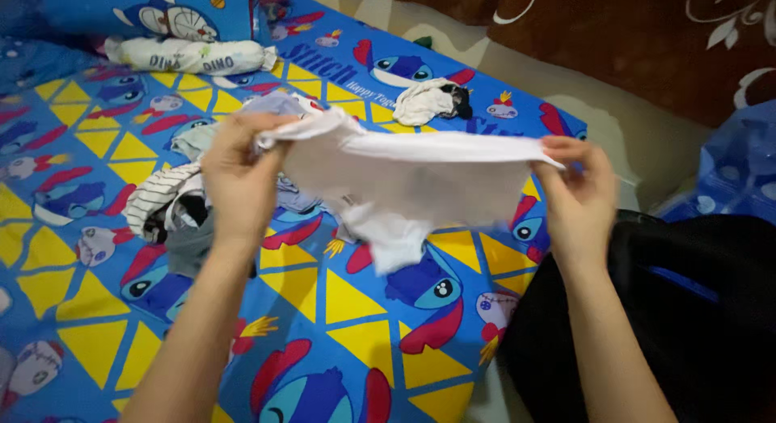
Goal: The person folds clothes one at a time on a bed and places each folded item into an open backpack beside the bed. They smooth and fold shirts and pants by hand, then press the items down inside the backpack compartments.
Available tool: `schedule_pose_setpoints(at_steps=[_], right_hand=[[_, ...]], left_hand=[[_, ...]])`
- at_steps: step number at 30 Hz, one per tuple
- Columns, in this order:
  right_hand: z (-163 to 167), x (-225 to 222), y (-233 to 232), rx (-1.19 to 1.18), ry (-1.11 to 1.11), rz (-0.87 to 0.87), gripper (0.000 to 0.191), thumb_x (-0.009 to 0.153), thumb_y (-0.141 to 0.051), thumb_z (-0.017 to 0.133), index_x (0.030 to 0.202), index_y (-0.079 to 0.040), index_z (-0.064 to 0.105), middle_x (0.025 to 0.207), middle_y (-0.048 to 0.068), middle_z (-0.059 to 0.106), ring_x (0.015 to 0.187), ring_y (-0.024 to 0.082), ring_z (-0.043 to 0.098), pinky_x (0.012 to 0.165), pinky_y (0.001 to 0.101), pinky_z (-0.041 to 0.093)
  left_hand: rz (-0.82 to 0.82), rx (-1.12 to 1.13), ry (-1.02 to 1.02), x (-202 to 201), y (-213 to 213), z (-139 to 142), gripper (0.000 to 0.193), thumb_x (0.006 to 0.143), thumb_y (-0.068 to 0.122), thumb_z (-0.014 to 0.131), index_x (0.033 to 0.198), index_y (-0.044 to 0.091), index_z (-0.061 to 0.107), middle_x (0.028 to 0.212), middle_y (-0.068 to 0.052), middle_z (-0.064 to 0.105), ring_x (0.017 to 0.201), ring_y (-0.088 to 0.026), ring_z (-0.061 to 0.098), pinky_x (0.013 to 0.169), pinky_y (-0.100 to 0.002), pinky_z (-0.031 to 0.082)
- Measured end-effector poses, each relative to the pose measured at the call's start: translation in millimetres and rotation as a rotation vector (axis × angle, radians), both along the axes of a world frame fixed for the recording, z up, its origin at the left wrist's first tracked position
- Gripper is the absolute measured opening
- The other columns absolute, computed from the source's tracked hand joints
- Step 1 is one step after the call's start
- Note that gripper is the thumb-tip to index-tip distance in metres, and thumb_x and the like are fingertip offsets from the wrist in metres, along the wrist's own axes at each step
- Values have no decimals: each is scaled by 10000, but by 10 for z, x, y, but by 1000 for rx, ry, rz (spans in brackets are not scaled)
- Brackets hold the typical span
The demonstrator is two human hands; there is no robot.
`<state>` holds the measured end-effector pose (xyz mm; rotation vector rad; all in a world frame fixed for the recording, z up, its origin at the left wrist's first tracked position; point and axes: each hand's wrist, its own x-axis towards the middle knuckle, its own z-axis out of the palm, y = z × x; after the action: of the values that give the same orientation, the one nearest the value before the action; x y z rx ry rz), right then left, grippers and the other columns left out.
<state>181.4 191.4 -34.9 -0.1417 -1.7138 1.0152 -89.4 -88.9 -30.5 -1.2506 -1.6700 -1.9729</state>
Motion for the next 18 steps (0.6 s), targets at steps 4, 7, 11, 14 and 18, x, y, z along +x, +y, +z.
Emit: schedule_pose_setpoints(at_steps=[4, 7, 11, 14, 18], right_hand=[[-442, 478, -410, 26, -152, -217, 130, 1020, -4, 677, 1076, -45, 567, 1203, 90, 630, 1062, 167, 620, 928, 292, 537], [-1074, 777, -688, 157, -588, -159, 226, 725, -25, 773, 901, -64, 638, 1085, 75, 701, 962, 186, 665, 798, 306, 546], [-1760, 1040, -767, 387, -702, 333, 375, 625, -172, 920, 949, -113, 740, 1169, 173, 640, 1059, 268, 604, 833, 357, 535], [-1942, 1045, -622, -270, -997, 31, 351, 748, -172, 843, 1079, -101, 749, 911, 98, 729, 783, 174, 719, 695, 297, 596], [-1919, 865, -529, -361, -862, -63, 299, 826, -267, 797, 1020, -46, 743, 894, 79, 775, 779, 146, 727, 708, 289, 587]], left_hand=[[-296, -273, -42, 90, -434, 135, 280, 807, 10, 756, 1081, 71, 762, 1127, -41, 748, 1033, -122, 697, 906, -286, 541], [-515, -958, 154, 153, -738, -147, 165, 815, 133, 804, 972, 130, 853, 997, -6, 829, 963, -98, 738, 866, -301, 545], [-819, -1586, -301, 200, -839, -950, 382, 710, 303, 854, 1029, 95, 831, 973, -4, 817, 900, -80, 720, 853, -279, 542], [-406, -1574, -484, -39, -805, -1420, 412, 793, 423, 824, 960, 46, 830, 816, -122, 769, 712, -161, 600, 673, -364, 493], [-174, -1405, -419, -197, -543, -1894, 421, 728, 417, 845, 901, 36, 799, 820, -84, 785, 752, -177, 713, 689, -326, 557]])
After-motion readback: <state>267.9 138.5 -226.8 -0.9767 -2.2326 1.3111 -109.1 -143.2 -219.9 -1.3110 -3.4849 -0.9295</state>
